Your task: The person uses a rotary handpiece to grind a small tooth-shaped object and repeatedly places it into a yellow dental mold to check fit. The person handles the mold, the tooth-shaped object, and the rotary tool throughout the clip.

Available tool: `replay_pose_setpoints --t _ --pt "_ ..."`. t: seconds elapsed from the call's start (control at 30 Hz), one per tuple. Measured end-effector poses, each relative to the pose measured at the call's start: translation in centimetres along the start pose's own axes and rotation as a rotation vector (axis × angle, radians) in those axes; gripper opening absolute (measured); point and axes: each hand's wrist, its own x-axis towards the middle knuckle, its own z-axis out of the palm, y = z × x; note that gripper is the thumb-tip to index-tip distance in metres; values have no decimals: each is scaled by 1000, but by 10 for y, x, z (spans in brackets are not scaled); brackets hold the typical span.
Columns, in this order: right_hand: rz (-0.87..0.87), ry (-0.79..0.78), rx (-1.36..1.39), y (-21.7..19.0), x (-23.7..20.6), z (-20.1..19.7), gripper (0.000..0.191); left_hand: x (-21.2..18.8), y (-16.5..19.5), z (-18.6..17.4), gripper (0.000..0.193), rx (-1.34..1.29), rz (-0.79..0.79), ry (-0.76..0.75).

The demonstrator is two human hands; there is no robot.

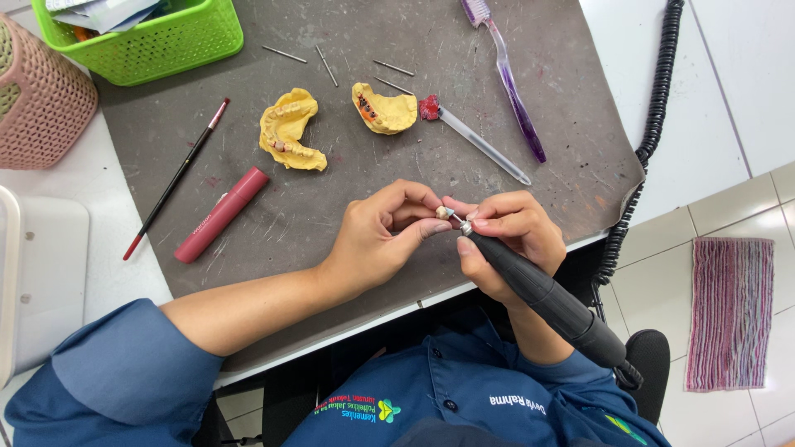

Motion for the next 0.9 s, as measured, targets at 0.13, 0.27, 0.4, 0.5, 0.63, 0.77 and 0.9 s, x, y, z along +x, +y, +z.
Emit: replay_pose_setpoints --t 0.13,0.27,0.4,0.5,0.63,0.77,0.9 --pt "-16 -13 -42 -2 1 2 25 1 -1 -1 17 -47 -36 -6" --pt "-31 -9 -52 -3 3 4 26 2 -3 -2 18 -34 -61 -1" --pt "-36 -9 -56 -4 3 5 25 1 -2 -3 18 -28 -87 -2" --pt "-25 -1 -62 -4 3 5 25 2 -3 -3 19 -32 -98 -5" --pt "-54 -18 -53 -3 3 5 24 2 -3 -4 19 -49 -107 -1" --pt "-22 -4 -47 -3 4 5 25 2 -4 -4 19 -60 -128 -6" --pt "-24 -11 -43 -4 5 6 25 2 -4 -5 19 -66 -134 -4"
